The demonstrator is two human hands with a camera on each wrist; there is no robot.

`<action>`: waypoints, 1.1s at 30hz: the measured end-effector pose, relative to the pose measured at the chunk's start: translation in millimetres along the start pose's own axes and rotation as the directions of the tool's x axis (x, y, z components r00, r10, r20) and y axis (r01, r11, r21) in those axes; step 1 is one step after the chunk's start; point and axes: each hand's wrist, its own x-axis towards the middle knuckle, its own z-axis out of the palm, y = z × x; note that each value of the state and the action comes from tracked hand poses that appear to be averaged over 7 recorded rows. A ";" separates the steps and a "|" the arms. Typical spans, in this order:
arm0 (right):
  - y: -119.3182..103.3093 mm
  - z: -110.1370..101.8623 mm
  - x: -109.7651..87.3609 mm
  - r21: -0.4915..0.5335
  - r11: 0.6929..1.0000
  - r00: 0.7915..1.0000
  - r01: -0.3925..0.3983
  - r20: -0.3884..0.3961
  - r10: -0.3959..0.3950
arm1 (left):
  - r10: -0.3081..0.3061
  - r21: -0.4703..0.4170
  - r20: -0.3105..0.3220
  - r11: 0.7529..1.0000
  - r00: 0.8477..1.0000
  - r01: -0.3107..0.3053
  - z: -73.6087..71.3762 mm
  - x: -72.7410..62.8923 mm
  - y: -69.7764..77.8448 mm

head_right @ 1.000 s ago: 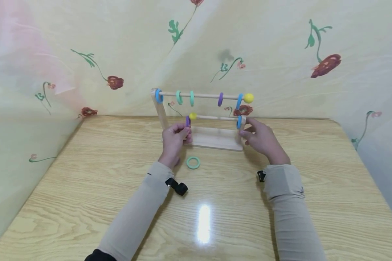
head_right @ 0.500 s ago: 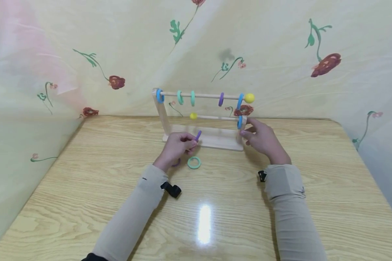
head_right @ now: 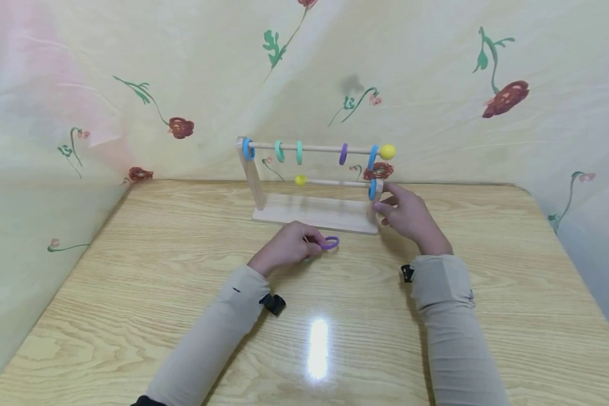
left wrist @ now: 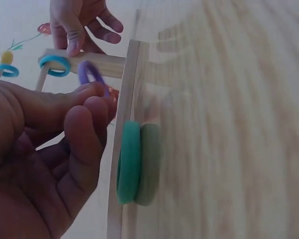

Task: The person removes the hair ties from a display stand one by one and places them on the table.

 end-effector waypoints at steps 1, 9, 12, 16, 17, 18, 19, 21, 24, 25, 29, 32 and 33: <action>0.3 -0.1 0.2 0.002 1.000 1.000 0.001 -0.001 -0.001 | 0.007 0.037 0.018 0.999 1.000 -0.008 0.2 -0.2 1.0; 1.9 -0.5 0.4 0.006 1.000 1.000 -0.008 0.005 0.008 | 0.010 0.198 0.121 0.980 0.993 -0.034 1.2 -1.8 4.3; 1.7 -0.9 0.5 0.010 1.000 1.000 -0.016 0.013 0.016 | 0.028 0.221 0.129 0.974 0.991 -0.056 0.7 -2.2 4.0; 1.6 -1.1 1.4 0.011 1.000 1.000 -0.022 0.021 0.022 | 0.057 0.231 0.132 0.969 0.990 -0.087 -0.6 -2.9 2.8; 1.7 -1.0 1.6 0.015 1.000 1.000 -0.023 0.022 0.022 | 0.061 0.230 0.130 0.969 0.990 -0.090 -1.1 -3.3 2.5; 1.5 -0.8 1.8 0.015 1.000 1.000 -0.021 0.022 0.021 | 0.063 0.230 0.128 0.969 0.990 -0.091 -1.5 -3.7 2.2; 1.6 -0.8 1.7 0.016 1.000 1.000 -0.019 0.021 0.019 | 0.062 0.230 0.128 0.969 0.990 -0.091 -1.7 -4.0 2.1; 2.0 -0.4 1.5 0.022 1.000 1.000 -0.016 0.016 0.015 | 0.052 0.225 0.132 0.971 0.990 -0.081 -2.2 -4.7 1.8; 2.5 -0.2 1.9 0.027 1.000 1.000 -0.007 0.014 0.006 | 0.031 0.223 0.144 0.973 0.989 -0.063 -3.0 -5.4 1.2; 2.7 -0.2 2.1 0.027 1.000 1.000 -0.005 0.013 0.005 | 0.027 0.222 0.149 0.973 0.988 -0.060 -3.3 -5.5 1.1; 2.1 -0.6 2.4 0.023 1.000 1.000 -0.006 0.017 0.005 | 0.015 0.223 0.165 0.973 0.986 -0.052 -5.4 -6.8 3.5; 2.0 -1.1 1.9 0.020 1.000 1.000 -0.010 0.020 0.010 | 0.010 0.220 0.169 0.974 0.986 -0.048 -7.8 -8.3 5.6; 2.1 -1.3 1.6 0.020 1.000 1.000 -0.011 0.021 0.011 | 0.010 0.218 0.167 0.975 0.986 -0.047 -8.7 -8.9 6.1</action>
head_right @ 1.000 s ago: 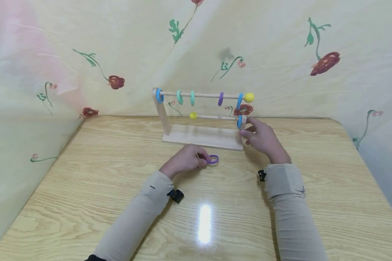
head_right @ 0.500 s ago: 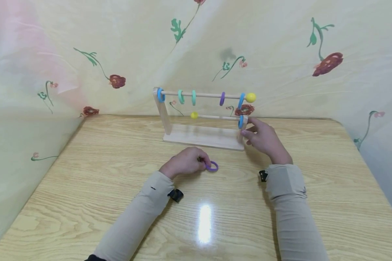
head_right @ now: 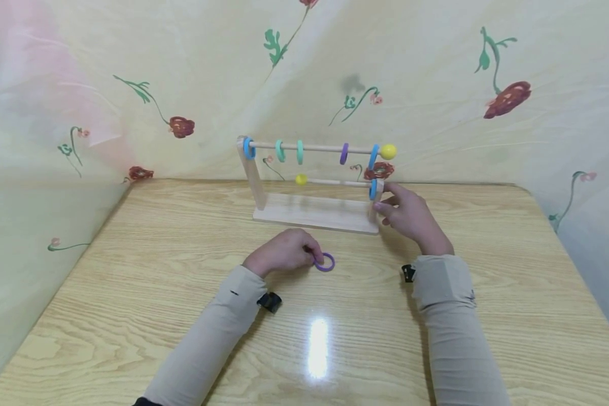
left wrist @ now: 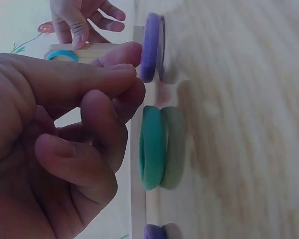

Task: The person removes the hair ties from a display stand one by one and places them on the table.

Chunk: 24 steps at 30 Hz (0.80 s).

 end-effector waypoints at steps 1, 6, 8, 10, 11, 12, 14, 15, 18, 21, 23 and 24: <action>-0.1 -0.1 -0.3 0.002 1.000 1.000 -0.001 0.001 0.001 | 0.002 0.001 -0.004 1.000 1.000 -0.002 -0.6 -0.5 -0.3; 0.1 -0.7 -0.6 0.004 1.000 1.000 0.003 0.000 -0.003 | 0.001 -0.010 -0.034 1.000 0.999 -0.001 -2.5 -0.8 -2.8; 0.3 -1.0 -0.3 0.004 1.000 1.000 0.003 -0.001 -0.003 | 0.009 -0.011 -0.042 1.000 0.999 -0.010 -2.6 -0.2 -2.7; 0.1 -1.2 -0.3 0.005 1.000 1.000 0.002 0.000 -0.002 | 0.032 -0.009 -0.044 0.999 0.999 -0.033 -2.2 0.6 -1.7; 0.1 -1.3 -0.2 0.005 1.000 1.000 0.001 0.000 -0.001 | 0.048 -0.007 -0.043 0.999 0.998 -0.048 -1.6 1.2 -1.0; -0.2 -1.3 -0.4 0.008 1.000 1.000 0.000 0.001 0.000 | 0.063 -0.010 -0.040 0.998 0.997 -0.063 -0.9 1.8 -0.3; -0.2 -1.1 -0.6 0.011 1.000 1.000 -0.002 0.002 0.002 | 0.086 -0.020 -0.033 0.996 0.996 -0.087 0.8 3.1 0.5; -0.2 -1.0 -0.6 0.011 1.000 1.000 -0.003 0.001 0.003 | 0.092 -0.029 -0.029 0.995 0.995 -0.093 1.6 3.6 0.7; 0.0 -0.5 -0.1 0.015 1.000 1.000 -0.005 0.002 0.005 | 0.082 -0.030 -0.022 0.996 0.996 -0.083 2.9 4.2 0.1; 0.1 0.0 0.7 0.017 1.000 1.000 -0.008 0.004 0.008 | 0.060 -0.012 -0.026 0.998 0.998 -0.060 1.9 2.8 -0.6; 0.1 0.1 0.9 0.017 1.000 1.000 -0.011 0.007 0.011 | 0.052 -0.006 -0.030 0.999 0.998 -0.052 0.6 1.6 -0.8; 0.1 0.0 0.9 0.016 1.000 1.000 -0.012 0.008 0.012 | 0.050 -0.011 -0.032 0.999 0.998 -0.051 -0.1 1.3 -0.9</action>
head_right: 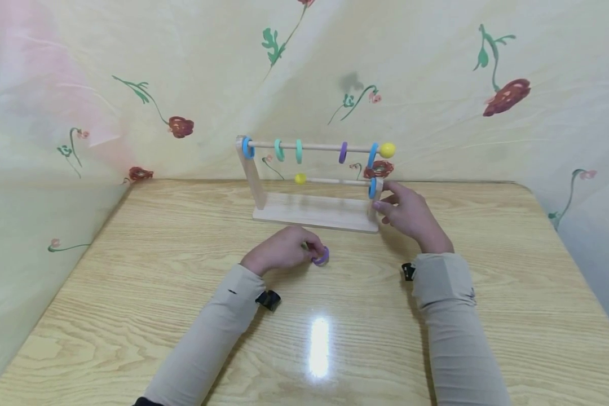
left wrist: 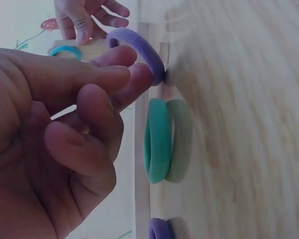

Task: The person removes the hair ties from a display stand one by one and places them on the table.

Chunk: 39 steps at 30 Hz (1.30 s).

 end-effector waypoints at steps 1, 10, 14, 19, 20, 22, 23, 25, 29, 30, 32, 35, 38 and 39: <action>-0.2 -0.1 0.0 -0.002 1.000 1.000 -0.001 0.001 0.001 | -0.003 -0.007 -0.003 1.000 1.000 0.003 -0.6 -0.4 0.1; 0.4 -1.5 0.8 -0.003 1.000 1.000 0.005 0.002 -0.005 | 0.043 -0.058 0.018 0.997 0.999 -0.042 1.6 2.6 2.3; 1.2 -4.7 1.1 -0.001 1.000 1.000 0.009 -0.004 -0.009 | 0.036 -0.028 0.035 0.999 0.999 -0.035 1.7 5.3 4.2; 1.1 -7.2 1.6 0.016 1.000 1.000 0.016 0.000 -0.016 | 0.007 -0.072 0.041 0.997 0.999 -0.004 1.2 6.7 4.0; 1.0 -7.3 1.6 0.022 1.000 1.000 0.018 0.002 -0.019 | -0.002 -0.104 0.036 0.995 0.999 0.006 1.2 6.6 4.2; 1.1 -7.0 1.7 0.033 0.999 1.000 0.025 0.005 -0.025 | -0.020 -0.178 0.011 0.984 1.000 0.022 1.1 7.0 5.2; 1.3 -6.6 1.8 0.038 0.999 1.000 0.029 0.006 -0.029 | -0.026 -0.212 -0.012 0.977 1.000 0.023 1.1 7.5 6.1; 2.0 -5.8 1.7 0.049 0.998 0.999 0.032 0.004 -0.032 | -0.029 -0.265 -0.076 0.964 0.997 0.008 2.1 10.7 8.6; 5.6 -4.5 1.3 0.054 0.998 1.000 0.021 0.009 -0.022 | -0.051 -0.406 -0.241 0.912 0.969 -0.053 7.2 26.7 15.9; 6.5 -4.5 1.2 0.053 0.998 1.000 0.016 0.011 -0.017 | -0.070 -0.465 -0.279 0.882 0.958 -0.071 8.9 32.9 17.8; 8.0 -5.0 1.1 0.050 0.999 1.000 0.011 0.015 -0.012 | -0.127 -0.590 -0.335 0.801 0.934 -0.102 12.0 46.1 21.8; 9.5 -6.2 1.9 0.047 0.999 1.000 0.013 0.015 -0.014 | -0.211 -0.706 -0.395 0.692 0.894 -0.149 16.5 67.4 27.8; 9.6 -6.5 3.9 0.058 0.998 1.000 0.027 0.010 -0.027 | -0.270 -0.769 -0.422 0.612 0.865 -0.184 20.3 83.7 33.3; 9.1 -6.3 4.8 0.065 0.997 0.999 0.030 0.010 -0.031 | -0.279 -0.779 -0.429 0.596 0.859 -0.195 21.3 87.6 34.9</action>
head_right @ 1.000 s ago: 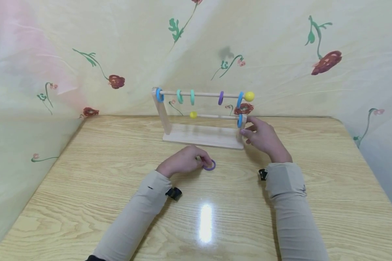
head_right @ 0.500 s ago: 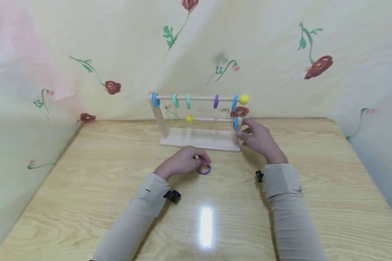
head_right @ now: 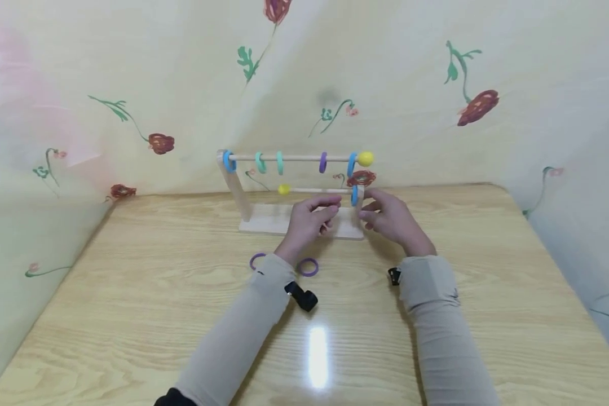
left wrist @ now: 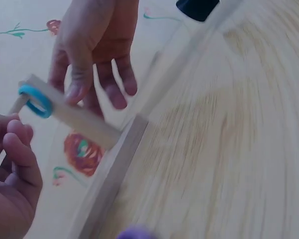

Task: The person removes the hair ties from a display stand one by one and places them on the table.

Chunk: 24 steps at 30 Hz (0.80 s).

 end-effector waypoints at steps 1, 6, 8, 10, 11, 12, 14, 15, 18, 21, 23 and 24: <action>-0.2 1.1 0.4 0.009 1.000 1.000 0.002 0.000 -0.002 | -0.003 -0.025 -0.007 1.000 1.000 0.002 2.8 1.5 -1.3; -4.1 5.4 1.1 0.039 0.999 1.000 0.007 -0.004 -0.007 | -0.035 -0.032 -0.013 0.999 0.999 0.034 12.3 5.4 -4.3; -5.0 5.8 1.2 0.037 0.999 1.000 0.010 -0.008 -0.009 | -0.041 -0.010 -0.013 0.999 0.999 0.041 15.8 6.7 -4.9; -4.8 5.7 1.1 0.031 0.999 1.000 0.013 -0.013 -0.012 | -0.032 0.006 -0.018 0.999 0.999 0.032 19.5 8.4 -5.7; -4.4 5.5 0.9 0.026 1.000 1.000 0.015 -0.016 -0.015 | -0.019 0.010 -0.021 1.000 1.000 0.019 21.5 9.2 -6.6; -3.9 5.3 0.7 0.020 1.000 1.000 0.016 -0.020 -0.015 | -0.001 0.012 -0.025 1.000 1.000 0.002 23.5 9.9 -7.5; -2.3 4.8 -0.1 0.010 1.000 0.999 0.018 -0.028 -0.017 | 0.032 0.018 -0.036 0.999 0.999 -0.031 27.8 11.1 -9.8; -1.4 4.5 -0.6 0.007 1.000 0.999 0.017 -0.031 -0.016 | 0.045 0.018 -0.042 0.999 0.998 -0.045 29.9 11.3 -10.9; 2.0 3.3 -2.5 0.004 1.000 0.999 0.012 -0.040 -0.012 | 0.063 0.013 -0.053 0.998 0.997 -0.063 36.1 11.0 -13.6; 0.3 4.5 -3.2 0.000 1.000 0.999 0.006 -0.038 -0.006 | 0.058 -0.005 -0.055 0.998 0.997 -0.058 36.2 8.2 -13.3; -0.9 5.1 -4.1 -0.004 1.000 0.999 0.001 -0.037 -0.001 | 0.053 -0.021 -0.053 0.998 0.997 -0.054 35.5 6.3 -12.8; -1.5 5.5 -4.5 -0.005 1.000 0.999 0.000 -0.037 0.000 | 0.051 -0.028 -0.054 0.998 0.997 -0.052 35.1 5.7 -12.9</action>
